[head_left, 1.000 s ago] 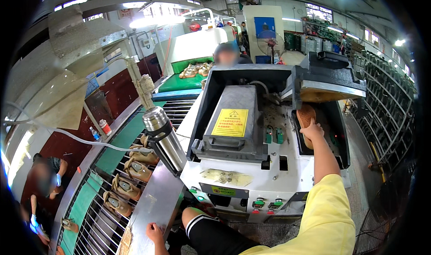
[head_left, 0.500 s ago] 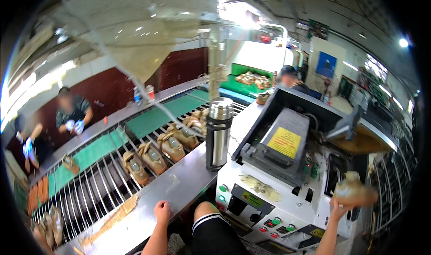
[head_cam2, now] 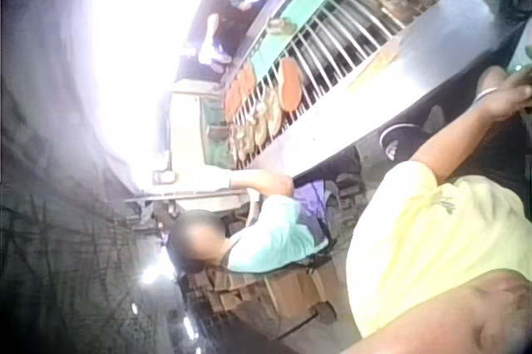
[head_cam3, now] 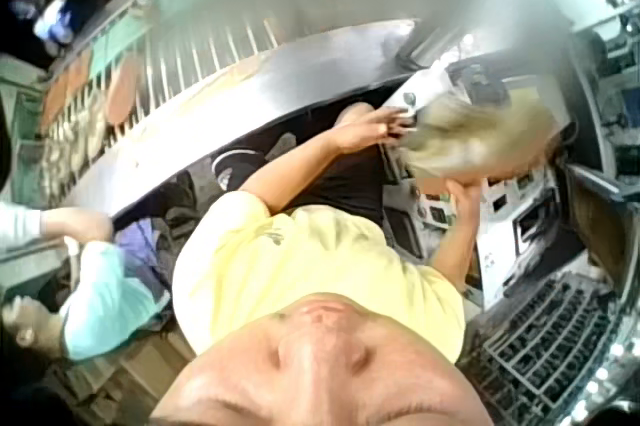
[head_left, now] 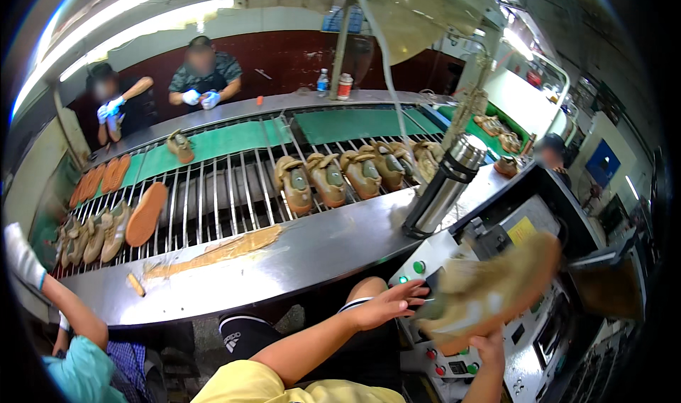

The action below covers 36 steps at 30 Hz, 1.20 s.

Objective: The person takes shoes from a conveyor belt, places them into a heat-press machine to bond the components, operates the machine with control buttons, and places the shoes back onto the belt.

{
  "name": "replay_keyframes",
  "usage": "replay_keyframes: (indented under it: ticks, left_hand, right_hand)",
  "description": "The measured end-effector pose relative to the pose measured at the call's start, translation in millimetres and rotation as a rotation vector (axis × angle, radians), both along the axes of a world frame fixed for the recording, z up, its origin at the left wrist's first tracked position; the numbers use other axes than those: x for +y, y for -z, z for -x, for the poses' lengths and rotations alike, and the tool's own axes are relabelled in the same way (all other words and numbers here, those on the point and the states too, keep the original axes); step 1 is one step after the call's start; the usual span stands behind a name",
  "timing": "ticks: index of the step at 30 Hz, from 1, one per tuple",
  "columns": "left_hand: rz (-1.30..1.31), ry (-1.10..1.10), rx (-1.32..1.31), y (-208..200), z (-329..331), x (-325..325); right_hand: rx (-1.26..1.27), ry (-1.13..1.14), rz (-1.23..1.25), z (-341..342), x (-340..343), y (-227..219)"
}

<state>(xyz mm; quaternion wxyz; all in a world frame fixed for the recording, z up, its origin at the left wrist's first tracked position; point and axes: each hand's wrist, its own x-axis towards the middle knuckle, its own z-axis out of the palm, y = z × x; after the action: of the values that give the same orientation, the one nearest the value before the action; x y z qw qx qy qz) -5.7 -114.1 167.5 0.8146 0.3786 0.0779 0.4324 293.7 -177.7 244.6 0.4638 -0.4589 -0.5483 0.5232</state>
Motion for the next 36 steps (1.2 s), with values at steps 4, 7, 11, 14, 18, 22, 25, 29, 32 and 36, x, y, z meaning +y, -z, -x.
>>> replay_keyframes:
  ticks: [4,7,11,14,18,22,25,29,32,36]
  left_hand:
    - [0.431,-0.181,-0.282,55,79,1]
    - [0.626,-0.749,-0.104,57,144,-17]
    - [0.620,-0.898,0.091,94,259,3]
    - [0.526,-0.971,0.222,76,330,50]
    - [0.583,-1.095,0.577,46,395,127]
    - [0.464,-1.257,0.983,75,439,197]
    - [0.427,-1.319,1.093,98,401,234]
    - [0.499,-1.436,1.336,168,484,230]
    - [0.435,-1.346,0.842,130,396,250]
    - [0.116,-1.523,1.426,156,423,159]
  right_hand:
    - [-0.479,-0.620,-0.030,92,42,-41]
    - [-0.427,-0.579,0.146,110,49,-16]
    - [-0.524,-0.363,0.065,121,52,76]
    - [-0.526,-0.335,0.022,143,39,122]
    - [-0.534,-0.387,-0.010,182,21,139]
    - [-0.640,-0.273,-0.172,217,26,152]
    - [-0.718,-0.149,-0.181,234,36,145]
    - [-0.676,-0.287,-0.241,255,51,153]
    - [-0.609,-0.330,-0.194,280,89,188]
    - [-0.704,-0.479,-0.603,382,143,190]
